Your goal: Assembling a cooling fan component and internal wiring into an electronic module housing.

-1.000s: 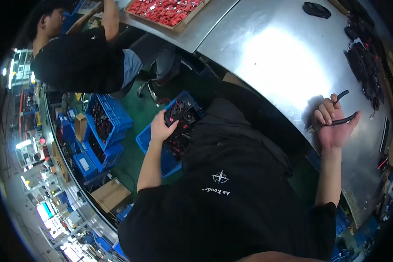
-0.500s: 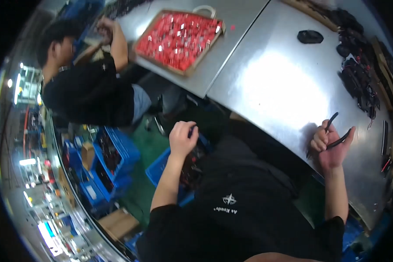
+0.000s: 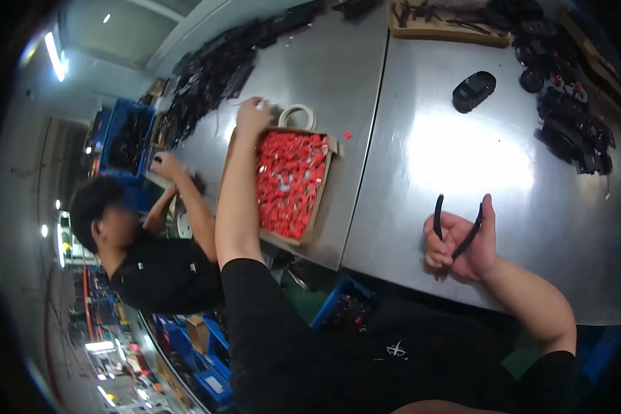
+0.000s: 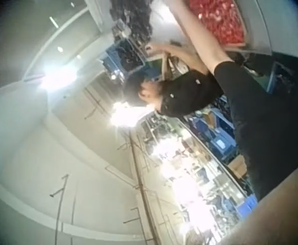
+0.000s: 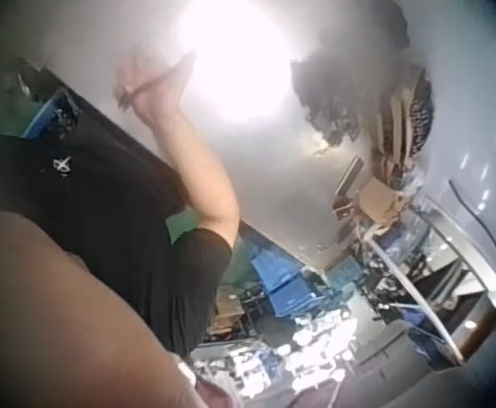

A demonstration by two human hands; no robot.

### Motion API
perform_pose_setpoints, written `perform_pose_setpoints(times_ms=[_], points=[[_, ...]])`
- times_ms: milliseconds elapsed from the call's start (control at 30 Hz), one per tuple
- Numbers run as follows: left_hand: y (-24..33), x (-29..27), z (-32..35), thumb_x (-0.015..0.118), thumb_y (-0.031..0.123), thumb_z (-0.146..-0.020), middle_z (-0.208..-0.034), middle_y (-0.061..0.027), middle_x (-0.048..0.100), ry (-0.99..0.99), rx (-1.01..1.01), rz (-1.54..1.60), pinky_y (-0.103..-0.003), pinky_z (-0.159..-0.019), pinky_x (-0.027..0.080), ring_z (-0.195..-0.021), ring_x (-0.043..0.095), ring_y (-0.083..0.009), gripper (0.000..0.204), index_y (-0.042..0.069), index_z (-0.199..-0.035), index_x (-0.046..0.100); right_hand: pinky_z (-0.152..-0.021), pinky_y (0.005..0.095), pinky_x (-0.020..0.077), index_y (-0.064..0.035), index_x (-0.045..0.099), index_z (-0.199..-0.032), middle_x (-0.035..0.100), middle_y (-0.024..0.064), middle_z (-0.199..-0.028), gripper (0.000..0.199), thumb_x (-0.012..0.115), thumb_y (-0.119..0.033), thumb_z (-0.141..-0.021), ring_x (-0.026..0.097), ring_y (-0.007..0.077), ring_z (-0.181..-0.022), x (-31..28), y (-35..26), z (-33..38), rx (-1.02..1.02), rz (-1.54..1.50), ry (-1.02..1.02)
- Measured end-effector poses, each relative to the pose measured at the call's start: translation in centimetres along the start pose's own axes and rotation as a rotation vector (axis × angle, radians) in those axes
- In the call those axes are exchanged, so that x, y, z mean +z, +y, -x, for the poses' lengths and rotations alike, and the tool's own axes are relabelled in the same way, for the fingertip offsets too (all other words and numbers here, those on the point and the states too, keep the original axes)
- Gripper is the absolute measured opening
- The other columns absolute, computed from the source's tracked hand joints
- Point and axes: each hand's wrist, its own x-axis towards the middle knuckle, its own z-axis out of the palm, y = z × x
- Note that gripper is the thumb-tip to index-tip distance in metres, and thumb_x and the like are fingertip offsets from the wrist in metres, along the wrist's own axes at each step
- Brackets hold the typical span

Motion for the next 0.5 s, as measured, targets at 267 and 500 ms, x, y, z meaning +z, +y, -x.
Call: perform_pose_setpoints(times_ms=[267,500], points=[[-15.2,3.3,-13.1,0.052,0.042,-0.094,-0.157,-0.0367,0.04,-0.177,-0.197,-0.434,-0.047,-0.122,0.035,-0.144,0.043,-0.0484,0.082,-0.013,-0.153,0.037,-0.069,0.0353,0.0423,0.0051,0.057,-0.127,0.055,0.0087,-0.081,0.127,0.016,-0.104,-0.077,0.051,0.0175,-0.065,-0.7,-0.4,-0.4,0.153,0.061,-0.041],[-5.7,6.5,-15.9,0.055,0.06,-0.094,-0.145,-0.0274,0.056,-0.165,-0.319,-0.59,-0.055,-0.11,0.046,-0.139,0.053,-0.0393,0.078,-0.001,-0.142,0.054,-0.066,0.0302,0.0401,0.008,0.055,-0.129,0.052,0.0079,-0.08,0.133,0.015,-0.106,-0.073,0.049,0.0174,-0.068,0.0,-1.7,-1.6,0.26,0.074,0.02]])
